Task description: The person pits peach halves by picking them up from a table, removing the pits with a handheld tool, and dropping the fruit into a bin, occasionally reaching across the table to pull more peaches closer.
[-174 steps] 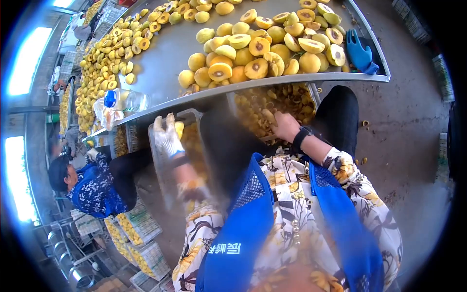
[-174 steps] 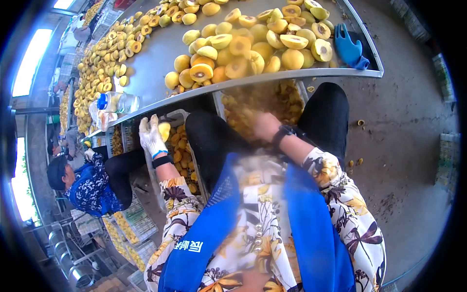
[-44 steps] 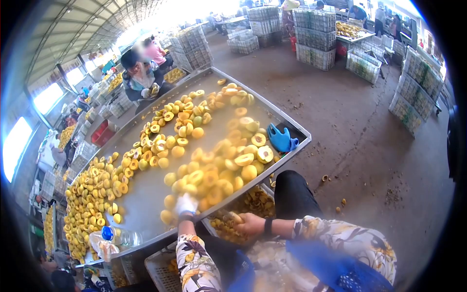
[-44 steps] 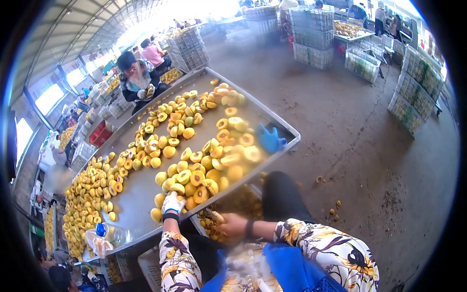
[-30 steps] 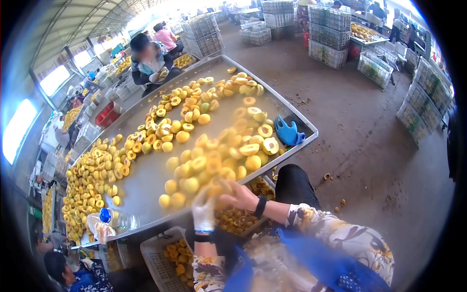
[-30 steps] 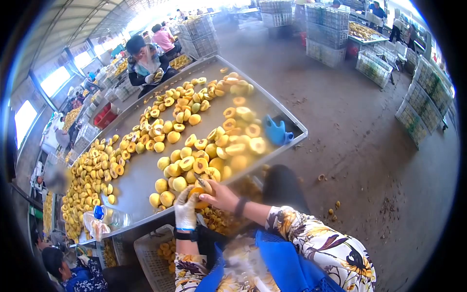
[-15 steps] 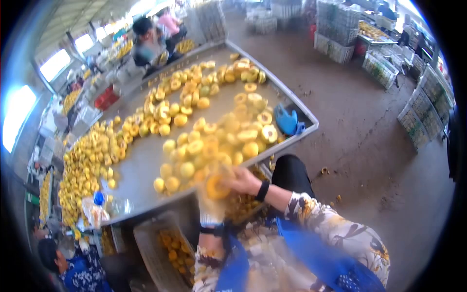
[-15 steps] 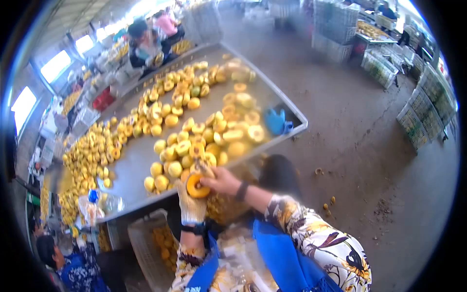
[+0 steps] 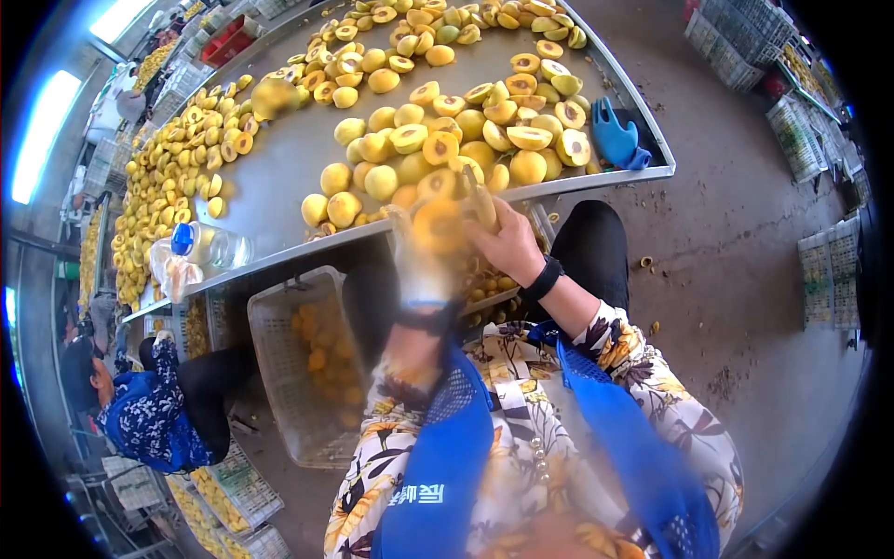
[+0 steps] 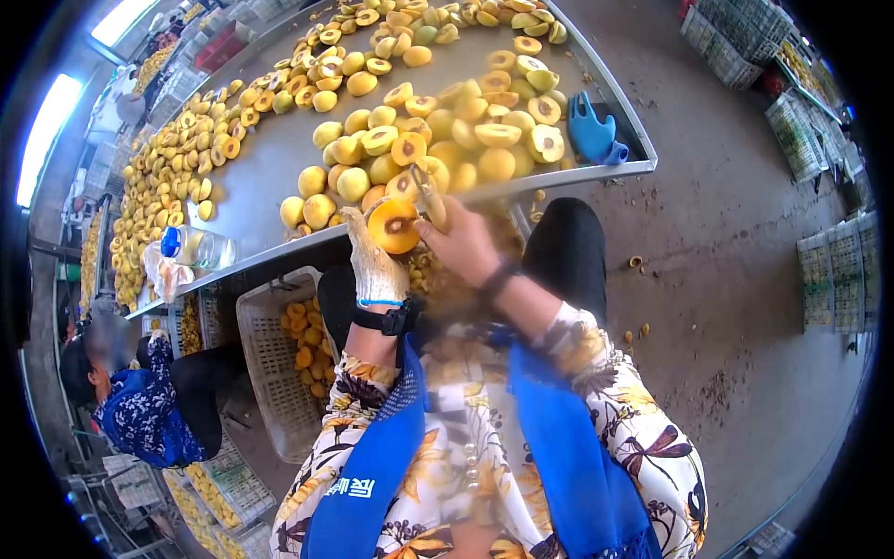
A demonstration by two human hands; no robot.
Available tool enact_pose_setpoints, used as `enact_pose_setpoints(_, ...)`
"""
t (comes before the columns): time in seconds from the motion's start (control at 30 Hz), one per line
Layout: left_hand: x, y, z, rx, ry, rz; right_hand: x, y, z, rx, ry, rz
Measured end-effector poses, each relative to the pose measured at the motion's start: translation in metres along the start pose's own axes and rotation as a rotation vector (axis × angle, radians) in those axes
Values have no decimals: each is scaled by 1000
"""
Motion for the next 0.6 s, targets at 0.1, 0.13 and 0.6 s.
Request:
enact_pose_setpoints(0.1,5,2,0,47,23,8,-11,-2,-1,-9,22,88)
enact_pose_setpoints(0.13,8,7,0,56,3,71,-10,-4,-4,14,-50,63)
enact_pose_setpoints(0.6,49,31,24,247,-361,552,-10,7,0,12,-84,-230)
Point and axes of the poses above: each hand's wrist, its own z-axis towards the middle knuckle, its own y-axis out of the back of the hand, x = y × z, the point moved 5 cm from there along z, towards the middle knuckle, and after that the axes turned 6 degrees about z, right-handed, at the moved point
